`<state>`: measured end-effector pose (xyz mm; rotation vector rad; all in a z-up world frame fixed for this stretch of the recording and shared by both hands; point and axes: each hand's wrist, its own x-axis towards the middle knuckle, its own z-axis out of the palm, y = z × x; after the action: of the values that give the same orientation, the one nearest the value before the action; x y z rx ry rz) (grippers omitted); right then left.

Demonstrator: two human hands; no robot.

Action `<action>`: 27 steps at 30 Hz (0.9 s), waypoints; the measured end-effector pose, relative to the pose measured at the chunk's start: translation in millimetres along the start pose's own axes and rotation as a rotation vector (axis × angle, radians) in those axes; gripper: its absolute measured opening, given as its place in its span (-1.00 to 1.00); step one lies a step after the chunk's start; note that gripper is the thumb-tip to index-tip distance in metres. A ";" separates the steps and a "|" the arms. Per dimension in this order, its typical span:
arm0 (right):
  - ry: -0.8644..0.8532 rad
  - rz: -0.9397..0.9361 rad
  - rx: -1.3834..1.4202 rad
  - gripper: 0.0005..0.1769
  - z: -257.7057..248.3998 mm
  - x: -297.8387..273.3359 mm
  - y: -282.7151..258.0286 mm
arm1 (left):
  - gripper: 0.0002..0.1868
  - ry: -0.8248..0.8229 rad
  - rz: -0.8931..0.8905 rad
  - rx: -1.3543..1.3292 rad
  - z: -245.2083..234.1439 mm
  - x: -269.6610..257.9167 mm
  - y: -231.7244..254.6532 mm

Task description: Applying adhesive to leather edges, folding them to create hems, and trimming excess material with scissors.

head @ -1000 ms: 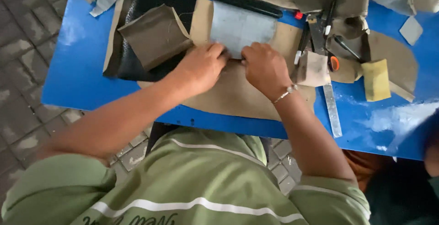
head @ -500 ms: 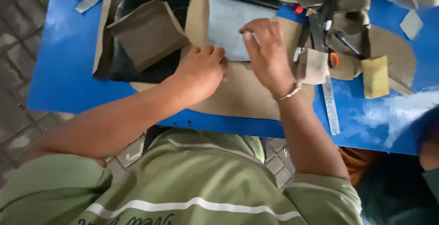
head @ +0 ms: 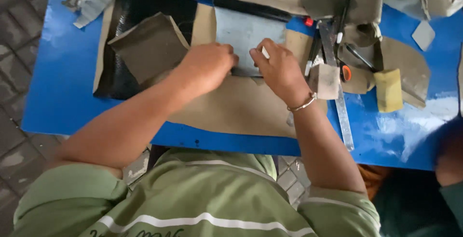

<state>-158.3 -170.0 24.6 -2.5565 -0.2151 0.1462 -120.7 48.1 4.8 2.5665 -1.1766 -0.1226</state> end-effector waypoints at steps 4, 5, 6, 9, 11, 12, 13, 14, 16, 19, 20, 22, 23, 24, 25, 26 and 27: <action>-0.049 0.004 0.195 -0.73 8.9 4.5 -15.3 | -0.85 0.060 0.033 0.072 15.6 -2.4 -3.4; -0.021 -0.008 0.219 -0.77 12.2 7.3 -14.1 | -0.83 0.029 0.026 0.071 16.7 -2.3 -5.4; 0.009 -0.016 0.243 -0.81 15.1 9.8 -12.6 | -0.80 -0.003 0.022 0.069 17.7 -1.4 -7.3; 0.018 0.052 0.120 -0.83 3.4 -2.5 -7.7 | -0.74 0.032 0.029 0.131 35.8 -0.9 -17.9; 0.025 0.069 0.162 -0.82 1.3 -4.1 -4.5 | -0.74 0.043 0.039 0.111 36.8 -0.9 -18.1; 0.032 0.098 0.205 -0.80 1.3 -8.2 -2.6 | -0.75 0.049 0.054 0.084 38.9 -2.6 -16.0; 0.027 0.099 0.208 -0.80 8.9 -6.3 -2.4 | -0.75 0.044 0.051 0.082 41.0 -3.6 -16.8; 0.021 0.074 0.287 -0.77 14.8 -3.3 -1.4 | -0.78 0.049 0.053 0.113 42.4 -2.0 -18.1; 0.016 0.048 0.367 -0.74 20.9 1.3 -0.2 | -0.81 0.054 0.055 0.144 42.3 0.1 -19.3; 0.012 0.013 0.369 -0.77 16.6 -1.4 -7.9 | -0.79 0.073 0.049 0.124 38.5 -2.4 -16.7; 0.008 0.022 0.314 -0.77 10.0 -4.8 -16.2 | -0.80 0.082 0.051 0.111 35.3 -3.4 -15.5; 0.002 0.036 0.261 -0.77 4.7 -8.3 -18.3 | -0.81 0.086 0.054 0.096 33.1 -3.7 -16.3; 0.022 0.039 0.282 -0.77 5.8 -8.5 -12.0 | -0.79 0.076 0.049 0.073 34.1 -3.0 -18.2; 0.042 0.044 0.304 -0.76 6.8 -8.9 -5.7 | -0.77 0.066 0.046 0.050 35.0 -1.9 -20.0; 0.042 0.049 0.305 -0.76 15.4 -6.4 -4.2 | -0.77 0.062 0.048 0.048 26.7 -3.4 -18.2; 0.052 0.016 0.361 -0.78 23.3 -4.0 -2.2 | -0.85 0.047 0.036 0.039 18.0 -3.6 -16.4; 0.063 -0.018 0.416 -0.80 31.2 -1.6 -0.4 | -0.92 0.032 0.024 0.031 9.2 -3.9 -14.6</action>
<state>-164.5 -153.4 -1.1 -2.1413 -0.1637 0.0919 -114.6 57.7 -8.7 2.5708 -1.2060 -0.0574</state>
